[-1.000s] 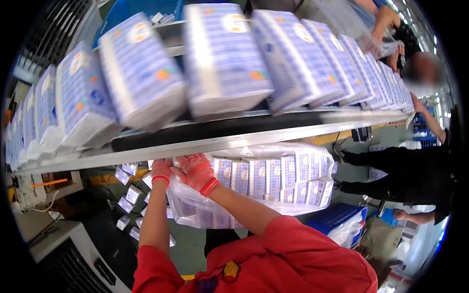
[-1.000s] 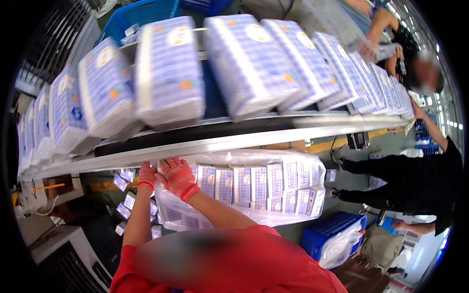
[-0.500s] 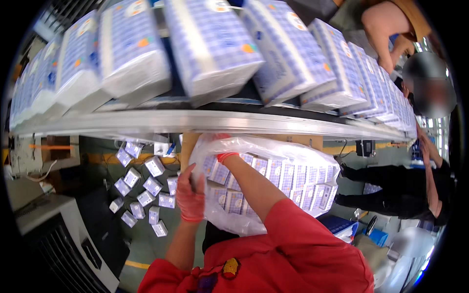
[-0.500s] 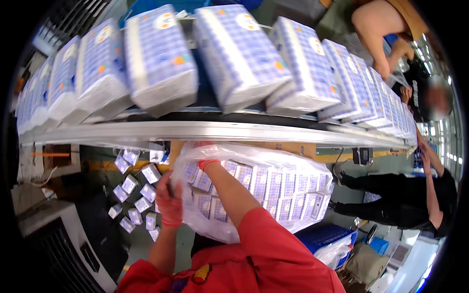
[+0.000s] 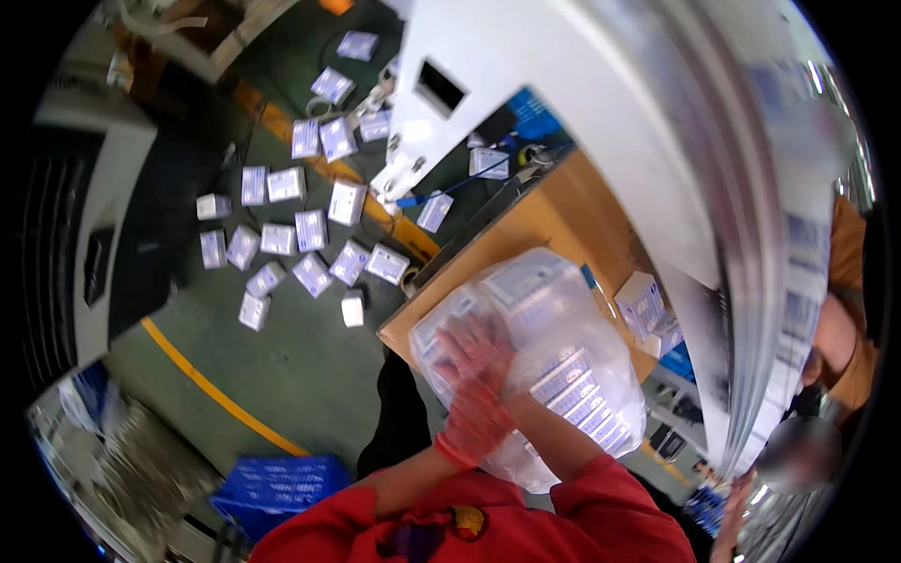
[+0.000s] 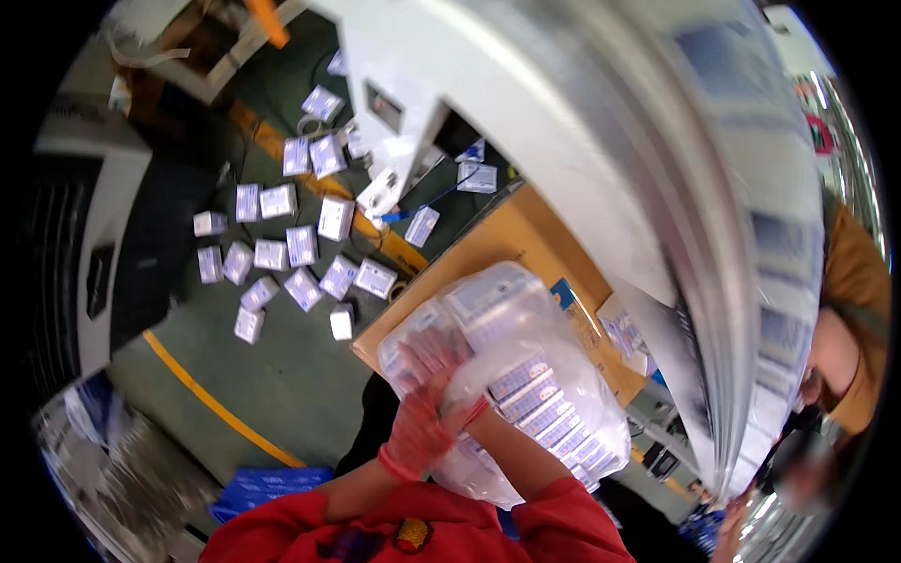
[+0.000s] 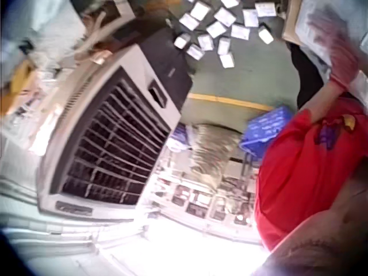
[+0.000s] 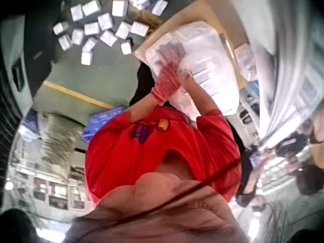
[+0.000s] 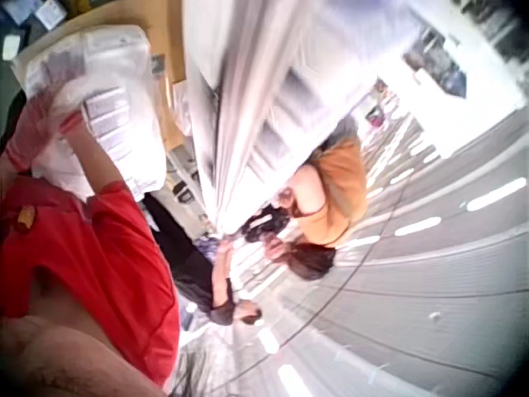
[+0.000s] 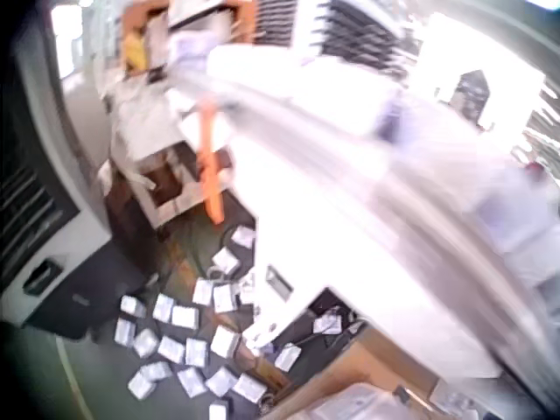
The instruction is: The person picks up boxes of tissues from a conveyor belt and stacks them inside a large plastic bag.
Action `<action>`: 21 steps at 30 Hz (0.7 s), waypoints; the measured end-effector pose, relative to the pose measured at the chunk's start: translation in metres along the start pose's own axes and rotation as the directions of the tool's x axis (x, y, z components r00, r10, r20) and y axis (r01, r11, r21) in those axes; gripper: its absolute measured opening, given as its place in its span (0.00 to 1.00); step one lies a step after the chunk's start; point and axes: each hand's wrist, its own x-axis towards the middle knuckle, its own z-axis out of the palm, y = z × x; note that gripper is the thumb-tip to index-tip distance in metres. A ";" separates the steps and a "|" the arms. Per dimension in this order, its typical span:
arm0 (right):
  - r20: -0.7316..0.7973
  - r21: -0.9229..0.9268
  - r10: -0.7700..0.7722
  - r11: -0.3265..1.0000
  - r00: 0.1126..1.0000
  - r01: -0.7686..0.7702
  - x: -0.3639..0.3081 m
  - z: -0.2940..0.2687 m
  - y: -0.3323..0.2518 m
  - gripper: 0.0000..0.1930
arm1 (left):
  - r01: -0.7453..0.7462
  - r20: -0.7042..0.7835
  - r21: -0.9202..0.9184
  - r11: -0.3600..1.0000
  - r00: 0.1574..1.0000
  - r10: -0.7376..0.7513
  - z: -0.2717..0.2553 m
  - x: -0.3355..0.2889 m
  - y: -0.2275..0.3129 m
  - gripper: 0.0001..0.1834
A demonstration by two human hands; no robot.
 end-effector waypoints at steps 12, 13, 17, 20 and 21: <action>0.372 -0.056 -0.148 0.982 0.916 0.182 -0.015 -0.140 0.062 0.16 | 0.247 0.447 -0.663 0.706 0.888 0.109 -0.036 -0.005 0.013 0.28; 0.319 -0.140 -0.076 0.982 0.945 0.127 -0.023 -0.134 0.072 0.19 | 0.189 0.396 -0.686 0.703 0.907 0.143 -0.031 -0.006 0.012 0.28; 0.142 -0.089 -0.012 0.996 0.990 0.025 -0.005 -0.110 0.096 0.29 | 0.010 0.329 -0.763 0.647 0.867 0.375 -0.024 0.006 0.013 0.26; 0.221 0.025 -0.244 0.969 0.944 0.245 0.046 -0.079 0.075 0.26 | 0.205 0.468 -0.833 0.515 0.758 0.454 -0.019 0.031 0.006 0.20; 0.213 0.051 -0.248 0.969 0.945 0.243 0.052 -0.069 0.069 0.25 | 0.223 0.476 -0.837 0.499 0.748 0.463 -0.021 0.035 0.007 0.19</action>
